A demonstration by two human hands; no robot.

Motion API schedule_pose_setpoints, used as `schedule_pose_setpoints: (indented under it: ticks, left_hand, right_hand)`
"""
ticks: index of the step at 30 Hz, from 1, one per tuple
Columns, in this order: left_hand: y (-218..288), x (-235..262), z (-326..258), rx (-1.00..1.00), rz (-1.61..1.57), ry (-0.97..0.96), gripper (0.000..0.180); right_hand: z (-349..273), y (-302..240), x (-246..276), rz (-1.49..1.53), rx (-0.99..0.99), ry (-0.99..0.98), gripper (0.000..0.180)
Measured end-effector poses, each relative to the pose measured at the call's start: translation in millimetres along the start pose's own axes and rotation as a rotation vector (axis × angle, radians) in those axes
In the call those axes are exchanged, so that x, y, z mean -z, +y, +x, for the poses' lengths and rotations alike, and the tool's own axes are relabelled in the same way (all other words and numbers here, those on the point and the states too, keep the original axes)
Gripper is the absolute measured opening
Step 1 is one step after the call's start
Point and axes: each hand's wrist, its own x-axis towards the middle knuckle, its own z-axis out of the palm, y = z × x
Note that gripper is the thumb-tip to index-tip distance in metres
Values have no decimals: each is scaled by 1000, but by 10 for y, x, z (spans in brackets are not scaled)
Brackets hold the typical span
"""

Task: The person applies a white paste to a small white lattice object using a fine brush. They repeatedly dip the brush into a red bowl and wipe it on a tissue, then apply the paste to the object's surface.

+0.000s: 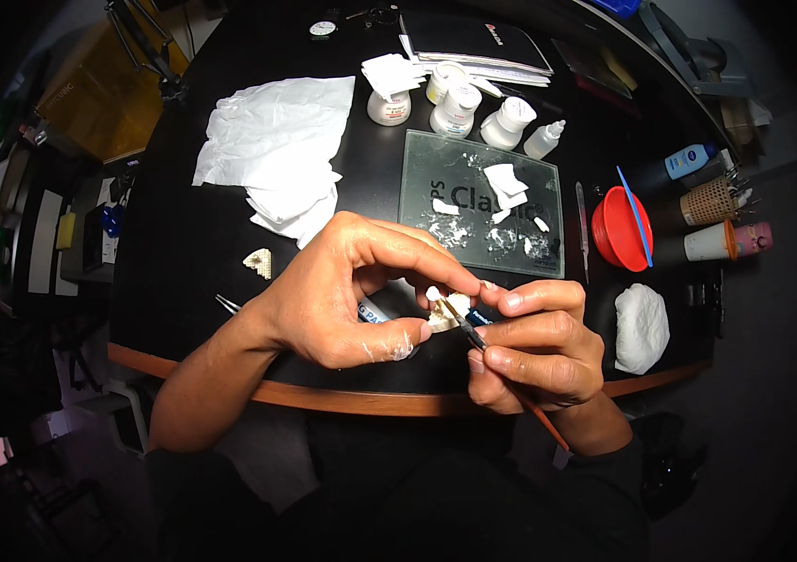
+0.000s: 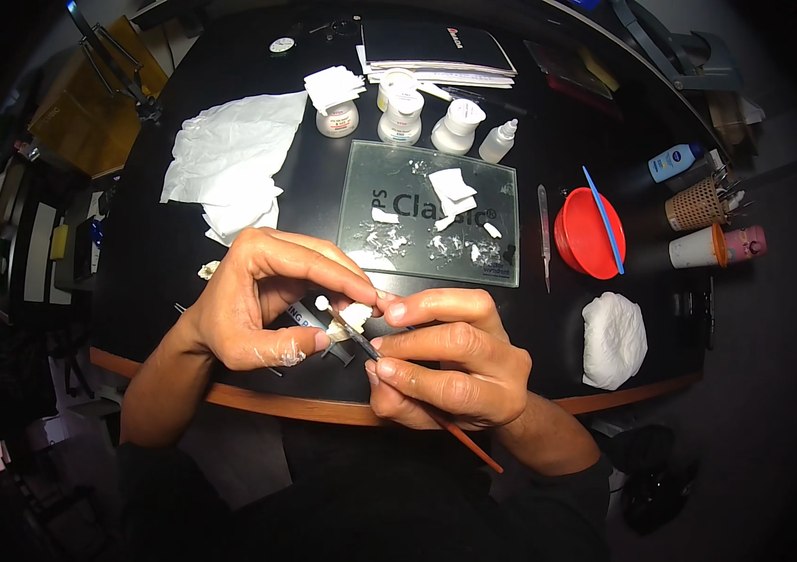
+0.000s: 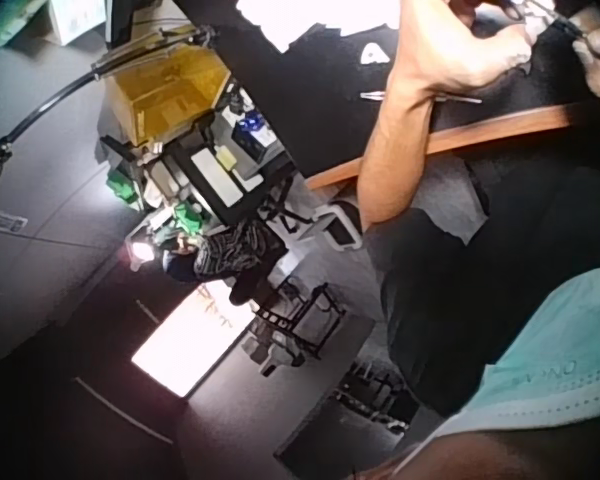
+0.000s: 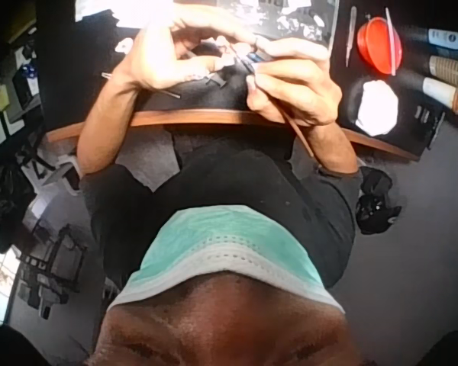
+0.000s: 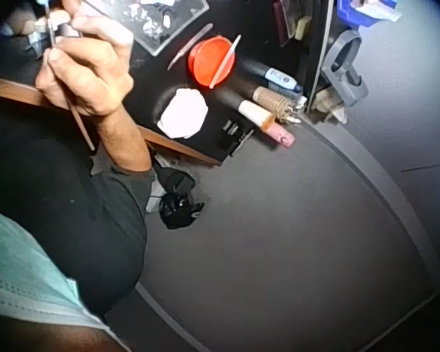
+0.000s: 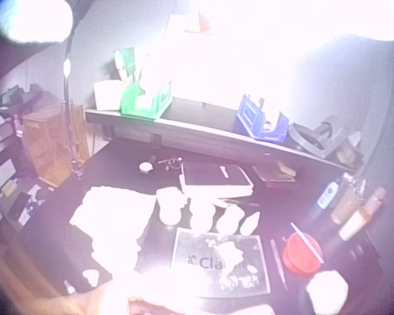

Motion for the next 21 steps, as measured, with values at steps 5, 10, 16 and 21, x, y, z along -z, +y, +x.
schedule_pose_setpoints:
  ticks: [5, 10, 16, 21]
  left_hand:
    - [41, 18, -8, 44, 20, -15, 43]
    - [46, 13, -3, 44, -2, -15, 43]
    - [45, 1, -6, 42, -8, -8, 43]
    - [65, 10, -7, 68, 9, -19, 43]
  right_hand:
    - [20, -2, -3, -2, 1, -5, 24]
    - [25, -15, 21, 3, 3, -10, 24]
    - [29, -12, 9, -12, 4, -13, 25]
    - [8, -3, -3, 15, -10, -3, 25]
